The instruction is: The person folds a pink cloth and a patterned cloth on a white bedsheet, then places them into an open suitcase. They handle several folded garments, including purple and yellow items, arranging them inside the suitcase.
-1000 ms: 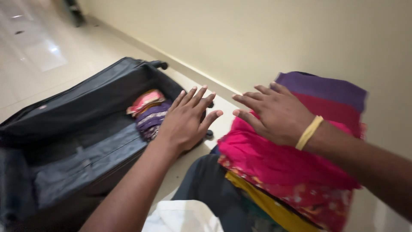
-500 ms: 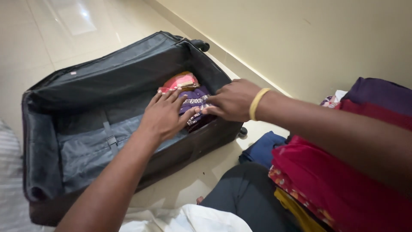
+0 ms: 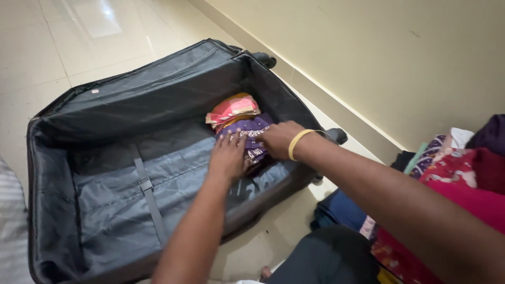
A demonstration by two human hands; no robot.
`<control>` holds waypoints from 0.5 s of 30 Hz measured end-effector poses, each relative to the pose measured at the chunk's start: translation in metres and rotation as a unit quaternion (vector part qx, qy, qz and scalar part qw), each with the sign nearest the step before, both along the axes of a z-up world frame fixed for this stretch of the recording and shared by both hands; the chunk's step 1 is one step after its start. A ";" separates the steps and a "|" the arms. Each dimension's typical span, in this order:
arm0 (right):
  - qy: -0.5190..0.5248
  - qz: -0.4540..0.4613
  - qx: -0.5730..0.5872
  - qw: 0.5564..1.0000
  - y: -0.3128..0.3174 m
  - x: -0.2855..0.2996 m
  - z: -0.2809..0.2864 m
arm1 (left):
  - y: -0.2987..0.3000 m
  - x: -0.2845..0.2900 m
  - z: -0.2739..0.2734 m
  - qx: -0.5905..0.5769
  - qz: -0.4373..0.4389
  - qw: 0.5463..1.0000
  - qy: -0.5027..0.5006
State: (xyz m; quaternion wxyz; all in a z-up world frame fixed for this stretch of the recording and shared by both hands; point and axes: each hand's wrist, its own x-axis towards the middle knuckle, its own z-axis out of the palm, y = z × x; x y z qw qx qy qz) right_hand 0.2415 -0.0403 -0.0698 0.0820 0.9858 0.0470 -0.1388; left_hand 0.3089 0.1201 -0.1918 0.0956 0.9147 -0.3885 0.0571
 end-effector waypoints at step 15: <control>-0.029 -0.122 0.083 0.989 -0.034 0.048 -0.059 | 0.012 -0.057 -0.059 -0.011 0.111 0.982 0.154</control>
